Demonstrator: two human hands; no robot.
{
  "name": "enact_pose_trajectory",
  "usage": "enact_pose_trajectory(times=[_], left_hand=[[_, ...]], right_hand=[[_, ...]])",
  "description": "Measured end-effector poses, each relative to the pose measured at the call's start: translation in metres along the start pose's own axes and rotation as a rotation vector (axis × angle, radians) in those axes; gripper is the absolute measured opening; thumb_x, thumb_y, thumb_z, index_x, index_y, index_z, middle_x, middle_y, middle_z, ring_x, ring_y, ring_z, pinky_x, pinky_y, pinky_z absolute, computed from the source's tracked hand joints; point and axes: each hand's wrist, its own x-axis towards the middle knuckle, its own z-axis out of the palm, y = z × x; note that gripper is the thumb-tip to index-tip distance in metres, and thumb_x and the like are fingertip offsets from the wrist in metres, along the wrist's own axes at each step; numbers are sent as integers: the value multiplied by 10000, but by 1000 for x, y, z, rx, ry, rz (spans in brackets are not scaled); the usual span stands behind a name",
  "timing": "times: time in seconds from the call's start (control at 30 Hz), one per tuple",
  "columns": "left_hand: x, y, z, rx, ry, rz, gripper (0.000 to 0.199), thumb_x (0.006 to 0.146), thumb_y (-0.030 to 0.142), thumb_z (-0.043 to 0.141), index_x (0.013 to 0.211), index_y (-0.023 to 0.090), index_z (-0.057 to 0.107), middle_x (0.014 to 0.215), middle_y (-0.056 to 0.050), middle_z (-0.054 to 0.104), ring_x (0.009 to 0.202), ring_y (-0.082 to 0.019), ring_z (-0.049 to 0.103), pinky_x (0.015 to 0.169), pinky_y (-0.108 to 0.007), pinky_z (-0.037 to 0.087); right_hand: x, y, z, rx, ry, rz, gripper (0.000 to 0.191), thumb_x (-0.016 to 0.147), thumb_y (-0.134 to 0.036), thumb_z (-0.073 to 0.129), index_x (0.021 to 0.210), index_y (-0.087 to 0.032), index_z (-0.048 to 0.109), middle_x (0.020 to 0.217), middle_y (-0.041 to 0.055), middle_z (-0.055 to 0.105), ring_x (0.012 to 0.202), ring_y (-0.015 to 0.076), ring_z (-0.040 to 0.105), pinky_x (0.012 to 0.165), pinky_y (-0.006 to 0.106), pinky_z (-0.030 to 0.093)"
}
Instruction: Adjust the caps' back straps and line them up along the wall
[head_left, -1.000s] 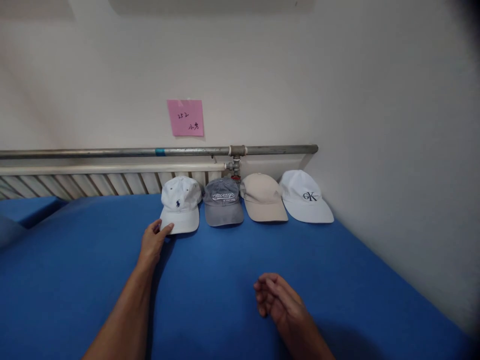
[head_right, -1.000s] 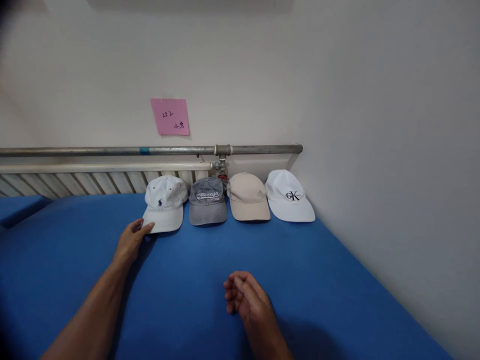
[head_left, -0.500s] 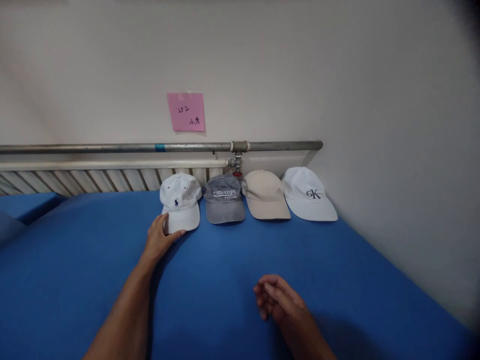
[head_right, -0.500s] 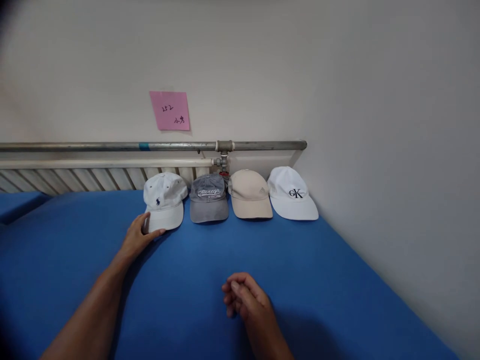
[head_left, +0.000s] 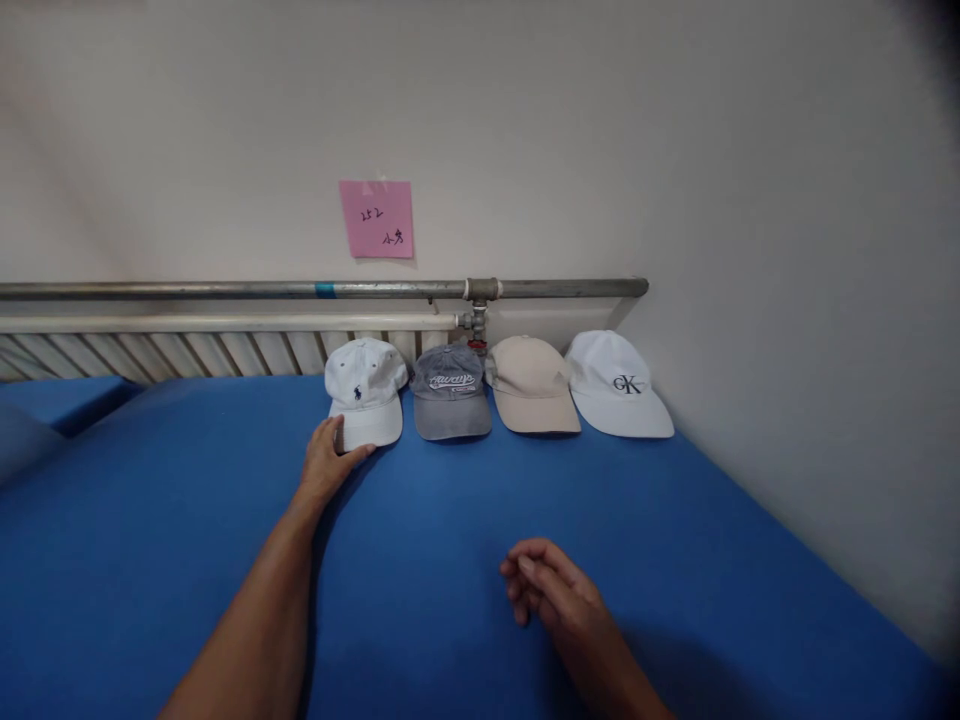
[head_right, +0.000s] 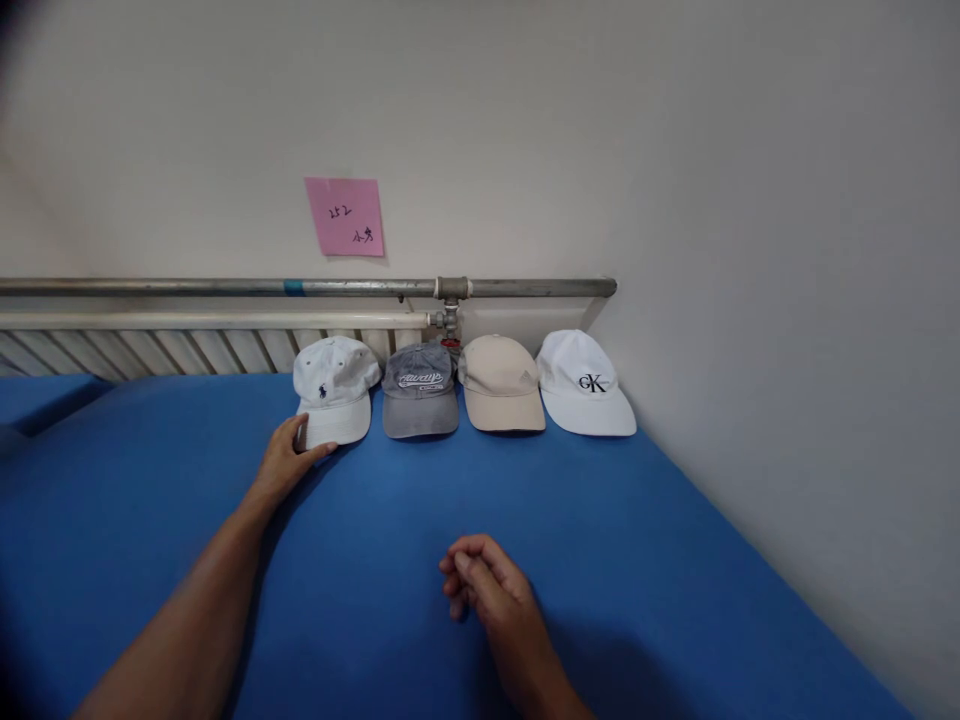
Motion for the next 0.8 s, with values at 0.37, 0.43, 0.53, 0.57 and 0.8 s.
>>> enact_pose_trajectory(times=[0.37, 0.43, 0.53, 0.57, 0.8], left_hand=[[-29, 8, -11, -172, 176, -120, 468, 762, 374, 648, 1156, 130, 584, 1242, -178, 564, 1222, -336, 501, 1057, -492, 378], [-40, 11, -13, -214, 198, -157, 418, 785, 322, 626, 1152, 127, 583, 1233, -181, 557, 1196, -325, 523, 1044, -490, 390], [-63, 17, -18, -267, 228, -213, 354, 810, 239, 592, 1149, 139, 582, 1215, -170, 561, 1175, -304, 538, 1034, -491, 396], [-72, 19, -21, -282, 234, -226, 336, 810, 213, 592, 1139, 149, 588, 1202, -156, 570, 1171, -293, 541, 1035, -484, 396], [-129, 11, -53, -365, 291, -282, 267, 805, 134, 646, 1072, 140, 627, 1173, -130, 611, 1097, -254, 582, 986, -454, 444]], right_hand=[[1, -4, 12, -322, -48, -135, 239, 838, -421, 532, 797, -192, 589, 687, -2, 584, 524, 110, 505, 557, 266, 393], [-1, -5, 15, -407, -55, -158, 231, 838, -404, 497, 801, -196, 590, 680, -1, 583, 516, 114, 501, 552, 268, 396], [-8, -5, 19, -570, -72, -221, 221, 835, -397, 486, 806, -214, 607, 680, 10, 601, 587, 153, 544, 590, 287, 422], [-11, -5, 21, -630, -81, -262, 208, 831, -393, 501, 805, -223, 617, 698, 17, 617, 638, 171, 568, 625, 299, 434], [-23, 1, 34, -883, -358, -567, 107, 797, -322, 600, 768, -268, 687, 790, 67, 691, 770, 263, 613, 758, 423, 457]])
